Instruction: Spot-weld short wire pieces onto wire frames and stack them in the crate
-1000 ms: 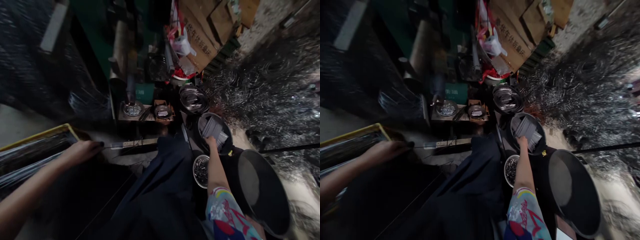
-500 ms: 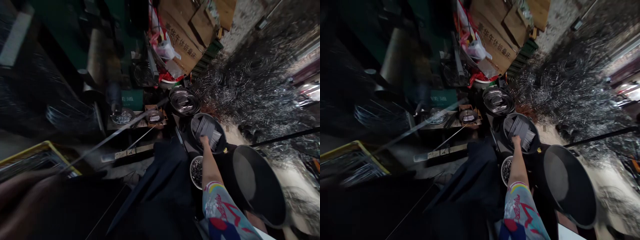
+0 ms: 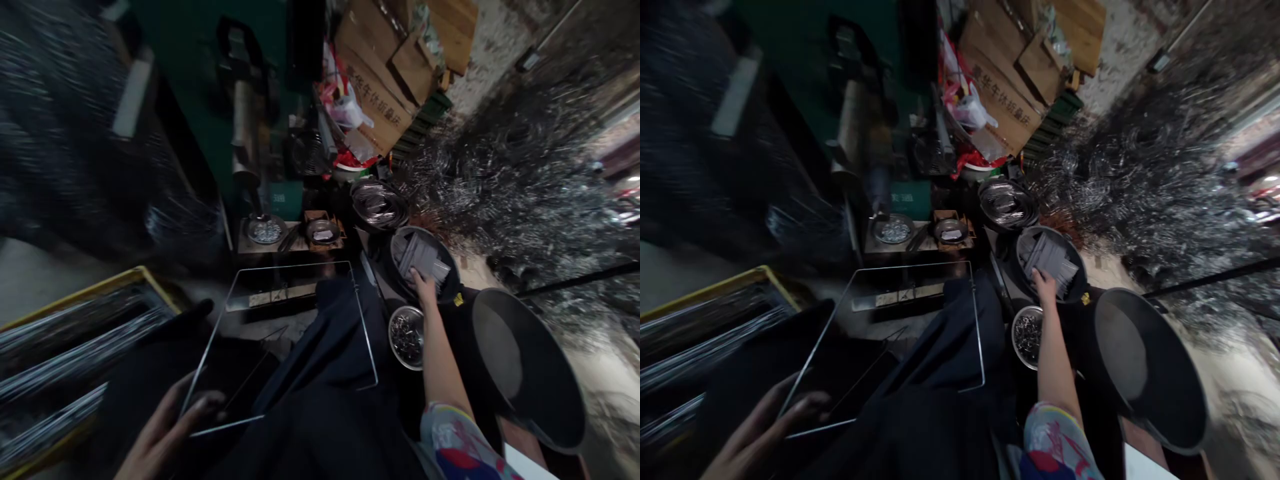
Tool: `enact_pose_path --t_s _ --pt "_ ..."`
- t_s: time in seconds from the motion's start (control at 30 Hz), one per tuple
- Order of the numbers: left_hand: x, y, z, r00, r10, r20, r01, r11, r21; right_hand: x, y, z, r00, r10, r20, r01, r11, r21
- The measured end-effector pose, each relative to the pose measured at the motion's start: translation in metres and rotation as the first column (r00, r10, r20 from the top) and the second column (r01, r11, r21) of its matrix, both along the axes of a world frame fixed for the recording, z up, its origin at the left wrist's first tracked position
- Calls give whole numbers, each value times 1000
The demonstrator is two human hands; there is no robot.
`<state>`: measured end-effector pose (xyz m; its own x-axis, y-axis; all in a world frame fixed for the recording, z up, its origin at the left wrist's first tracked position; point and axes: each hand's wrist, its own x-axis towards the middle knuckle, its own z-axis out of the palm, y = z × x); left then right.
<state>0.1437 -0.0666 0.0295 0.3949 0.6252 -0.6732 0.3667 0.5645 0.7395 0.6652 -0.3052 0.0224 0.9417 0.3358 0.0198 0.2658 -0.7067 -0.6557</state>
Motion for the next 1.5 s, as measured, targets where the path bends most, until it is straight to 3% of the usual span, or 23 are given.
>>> enact_pose_path --t_s 0.07,0.2,0.4,0.53,0.73,0.83,0.93,1.07,1.13,1.3,1.5 --pt "-10 -3 5 998 -64 20 65 997 -38 -12 -10 0 997 19 -74 -11 993 116" --pt "-22 -15 6 987 51 150 -25 985 -170 -32 -19 11 988 94 -122 -58 962 267" --pt "-21 -34 3 930 161 332 -44 942 -334 -60 9 48 969 247 -1 -244 959 143" --pt "-28 -34 4 893 176 413 -44 950 -310 -78 32 68 939 344 16 -344 936 79" --pt "-43 -27 1 900 244 362 -166 958 -233 -100 39 91 898 437 46 -439 897 47" --pt "-37 -22 -2 887 214 410 -138 969 -207 -118 43 105 825 553 112 -560 828 37" --pt "-26 -18 -1 883 173 435 -100 978 -185 -144 53 115 697 704 138 -712 702 10" --pt "-16 -18 6 870 183 458 -107 977 -185 -177 71 113 504 857 109 -859 510 -41" --pt "-14 -18 9 870 180 460 -107 978 -181 -186 78 107 443 891 96 -892 449 -57" --pt "-19 -15 10 883 139 449 -74 984 -160 -191 87 95 376 924 70 -919 382 -95" --pt "-23 -13 8 875 193 444 -112 973 -201 -188 89 91 357 933 57 -924 361 -126"
